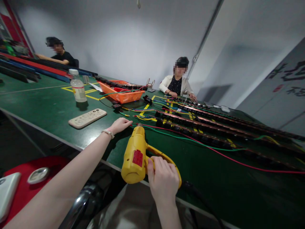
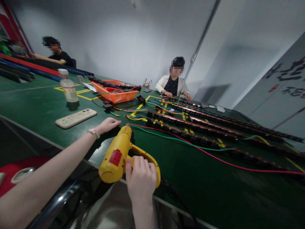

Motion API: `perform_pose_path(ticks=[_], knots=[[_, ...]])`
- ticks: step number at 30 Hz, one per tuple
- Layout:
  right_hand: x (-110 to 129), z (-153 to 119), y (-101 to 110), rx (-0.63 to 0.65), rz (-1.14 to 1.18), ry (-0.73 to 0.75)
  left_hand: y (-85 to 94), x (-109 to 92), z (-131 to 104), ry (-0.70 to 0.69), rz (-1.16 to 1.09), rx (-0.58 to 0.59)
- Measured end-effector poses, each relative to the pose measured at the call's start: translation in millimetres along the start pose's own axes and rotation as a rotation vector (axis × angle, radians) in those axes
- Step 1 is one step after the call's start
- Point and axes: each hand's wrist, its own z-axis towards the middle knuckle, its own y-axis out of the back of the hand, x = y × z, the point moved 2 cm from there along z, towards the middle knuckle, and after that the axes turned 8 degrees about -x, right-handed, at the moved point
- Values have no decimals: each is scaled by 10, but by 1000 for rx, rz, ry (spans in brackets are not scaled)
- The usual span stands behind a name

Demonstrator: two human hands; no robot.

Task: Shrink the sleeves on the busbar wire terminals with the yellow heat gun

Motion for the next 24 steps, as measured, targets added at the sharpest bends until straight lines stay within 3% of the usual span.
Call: perform_pose_path(ticks=[16,24], knots=[[-649,-223,527,-90,-258,-7,44,-77,-28,52,-13,32],[-643,-238,580,-99,-311,-38,11,-3,-12,88,-68,21]])
